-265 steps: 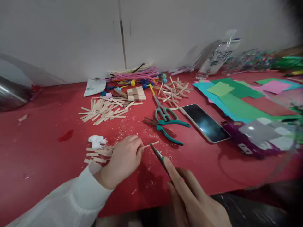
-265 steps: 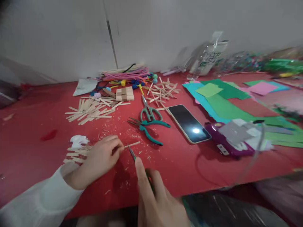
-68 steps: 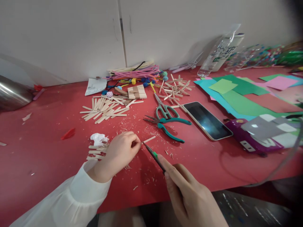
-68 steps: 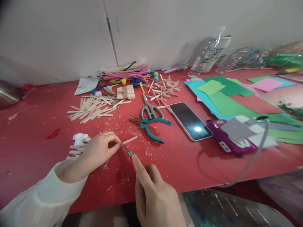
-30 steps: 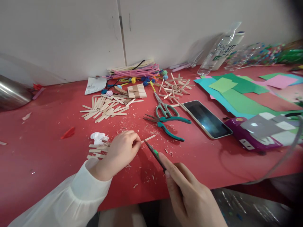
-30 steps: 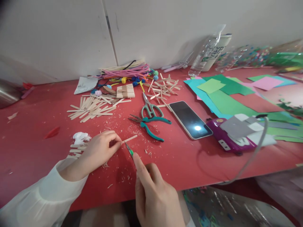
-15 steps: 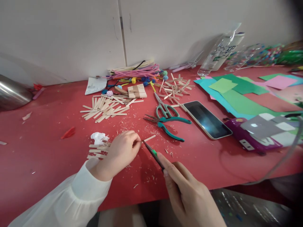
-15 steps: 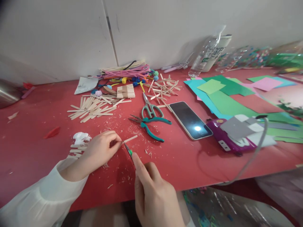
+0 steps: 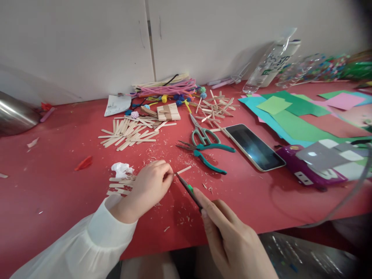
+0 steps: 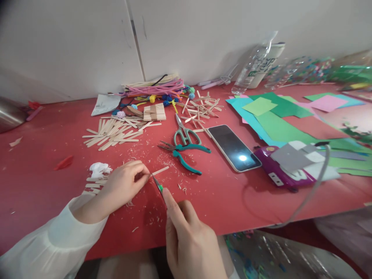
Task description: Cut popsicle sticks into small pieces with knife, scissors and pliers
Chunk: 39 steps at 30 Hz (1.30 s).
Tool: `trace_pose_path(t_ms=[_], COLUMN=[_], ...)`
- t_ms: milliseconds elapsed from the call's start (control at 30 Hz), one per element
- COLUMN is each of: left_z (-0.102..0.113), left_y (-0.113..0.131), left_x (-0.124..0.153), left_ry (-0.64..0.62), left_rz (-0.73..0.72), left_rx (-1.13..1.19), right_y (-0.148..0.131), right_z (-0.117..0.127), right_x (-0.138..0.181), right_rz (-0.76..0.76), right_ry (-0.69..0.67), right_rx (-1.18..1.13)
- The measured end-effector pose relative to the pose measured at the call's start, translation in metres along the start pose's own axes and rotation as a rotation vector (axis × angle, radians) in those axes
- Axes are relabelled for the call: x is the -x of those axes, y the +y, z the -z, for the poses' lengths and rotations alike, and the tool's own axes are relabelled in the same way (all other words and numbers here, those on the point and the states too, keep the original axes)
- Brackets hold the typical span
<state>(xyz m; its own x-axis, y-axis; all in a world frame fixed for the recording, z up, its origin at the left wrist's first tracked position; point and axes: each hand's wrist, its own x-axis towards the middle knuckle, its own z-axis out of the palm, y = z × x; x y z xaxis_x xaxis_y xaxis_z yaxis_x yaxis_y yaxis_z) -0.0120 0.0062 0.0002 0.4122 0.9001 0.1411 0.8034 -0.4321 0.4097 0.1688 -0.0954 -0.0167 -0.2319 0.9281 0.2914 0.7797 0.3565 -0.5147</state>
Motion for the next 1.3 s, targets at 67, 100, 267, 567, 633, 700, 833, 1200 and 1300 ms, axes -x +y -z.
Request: trace_pose_path(t_ms=[67,100,267,567,633,700,833,1200,1300], left_z=[0.000,0.000,0.000,-0.003,-0.004,-0.004,-0.003,-0.002,-0.002], left_y=[0.000,0.001,0.001,0.003,0.004,0.005,0.005,0.005,0.005], left_x=[0.000,0.000,0.000,0.001,0.001,0.001,0.000,0.002,0.002], left_ry=[-0.003,-0.004,-0.006,0.013,0.012,0.001,-0.014,-0.008,-0.007], left_rz=[0.003,0.003,-0.012,-0.004,-0.007,-0.015,-0.006,-0.014,-0.013], left_rx=[-0.002,-0.003,-0.038,-0.118,-0.127,-0.128,-0.118,-0.095,-0.086], right_y=[0.000,-0.001,-0.004,-0.009,-0.009,-0.009,-0.009,-0.006,-0.004], right_z=[0.000,0.001,0.001,-0.006,-0.007,-0.008,-0.012,0.001,-0.002], right_x=[0.000,0.000,-0.004,-0.015,-0.012,-0.011,-0.016,-0.001,-0.001], right_rz=[0.001,0.001,0.029,0.075,0.071,0.064,0.023,-0.066,-0.042], right_ry=[0.004,0.000,0.012,0.115,0.101,0.091,0.093,0.030,0.035], right_rx=[0.009,0.015,0.069,0.159,0.162,0.172,0.175,0.000,0.010])
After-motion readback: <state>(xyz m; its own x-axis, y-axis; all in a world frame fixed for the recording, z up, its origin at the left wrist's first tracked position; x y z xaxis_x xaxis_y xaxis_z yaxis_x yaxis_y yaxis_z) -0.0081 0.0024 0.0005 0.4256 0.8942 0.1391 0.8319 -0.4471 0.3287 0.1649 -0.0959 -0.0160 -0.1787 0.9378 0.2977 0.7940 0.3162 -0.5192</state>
